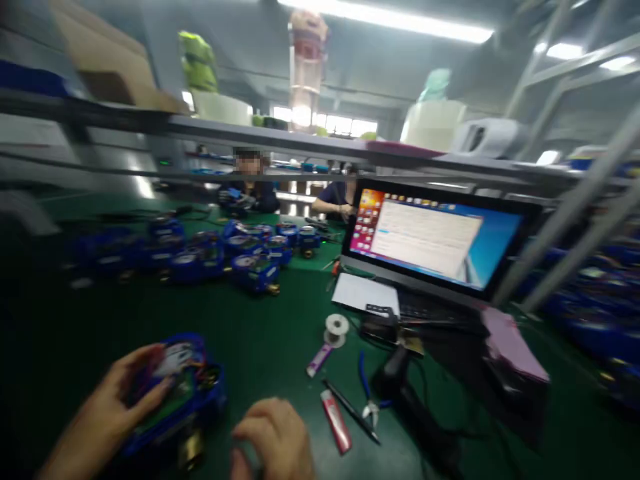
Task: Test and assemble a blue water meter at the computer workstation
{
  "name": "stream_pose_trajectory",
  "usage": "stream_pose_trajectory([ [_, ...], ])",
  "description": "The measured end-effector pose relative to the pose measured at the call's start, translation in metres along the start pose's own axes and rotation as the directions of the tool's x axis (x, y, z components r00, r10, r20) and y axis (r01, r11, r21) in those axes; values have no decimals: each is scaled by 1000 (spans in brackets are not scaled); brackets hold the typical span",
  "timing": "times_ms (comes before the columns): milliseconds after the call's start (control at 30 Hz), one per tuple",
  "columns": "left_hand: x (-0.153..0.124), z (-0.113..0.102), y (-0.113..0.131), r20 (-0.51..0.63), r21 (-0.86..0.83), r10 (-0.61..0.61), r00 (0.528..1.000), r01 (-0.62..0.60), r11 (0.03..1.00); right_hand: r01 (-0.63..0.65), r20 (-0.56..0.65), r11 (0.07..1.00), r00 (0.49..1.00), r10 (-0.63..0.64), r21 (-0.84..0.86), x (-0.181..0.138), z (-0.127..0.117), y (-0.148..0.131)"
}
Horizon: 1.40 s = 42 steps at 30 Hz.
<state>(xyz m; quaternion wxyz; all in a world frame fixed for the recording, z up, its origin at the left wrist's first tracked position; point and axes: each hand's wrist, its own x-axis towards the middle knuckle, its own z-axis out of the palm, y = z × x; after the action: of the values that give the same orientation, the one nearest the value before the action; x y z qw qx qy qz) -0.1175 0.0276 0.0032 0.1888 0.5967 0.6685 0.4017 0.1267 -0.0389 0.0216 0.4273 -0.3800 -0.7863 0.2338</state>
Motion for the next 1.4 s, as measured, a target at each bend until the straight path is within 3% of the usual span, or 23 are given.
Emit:
stream_pose_trajectory([
  [67,-15,-23,-3,-23,-119,-36,999,33,992,88,-53,996,995,-89,-10,26,12,-9],
  [133,-18,-24,2,-68,-203,9,998,-22,979,125,-25,992,992,-125,-2,49,21,-19],
  [233,-13,-18,7,-121,-273,48,991,-80,959,65,13,996,998,-66,59,78,33,-22],
  [433,-10,-28,16,-200,-103,86,976,-108,989,-161,64,981,986,155,110,126,59,7],
  [533,-3,-29,21,-235,100,215,948,-196,975,-231,142,972,964,224,34,139,67,12],
  [600,3,-28,25,-216,199,330,919,-290,936,-235,143,971,963,227,39,140,69,10],
  [700,7,-29,31,-121,162,410,904,-389,907,-242,133,956,966,222,165,137,70,7],
  [800,7,-33,36,-40,64,345,938,-342,938,-351,217,861,933,287,367,132,69,8],
  [967,5,-33,32,-30,-90,84,996,-86,992,-510,324,698,859,396,502,127,70,17],
  [1133,8,-26,30,32,-235,-70,997,76,969,-493,337,740,866,369,458,126,70,25],
  [1400,9,-22,33,21,-240,-59,998,62,969,-471,329,776,876,353,419,126,66,24],
])
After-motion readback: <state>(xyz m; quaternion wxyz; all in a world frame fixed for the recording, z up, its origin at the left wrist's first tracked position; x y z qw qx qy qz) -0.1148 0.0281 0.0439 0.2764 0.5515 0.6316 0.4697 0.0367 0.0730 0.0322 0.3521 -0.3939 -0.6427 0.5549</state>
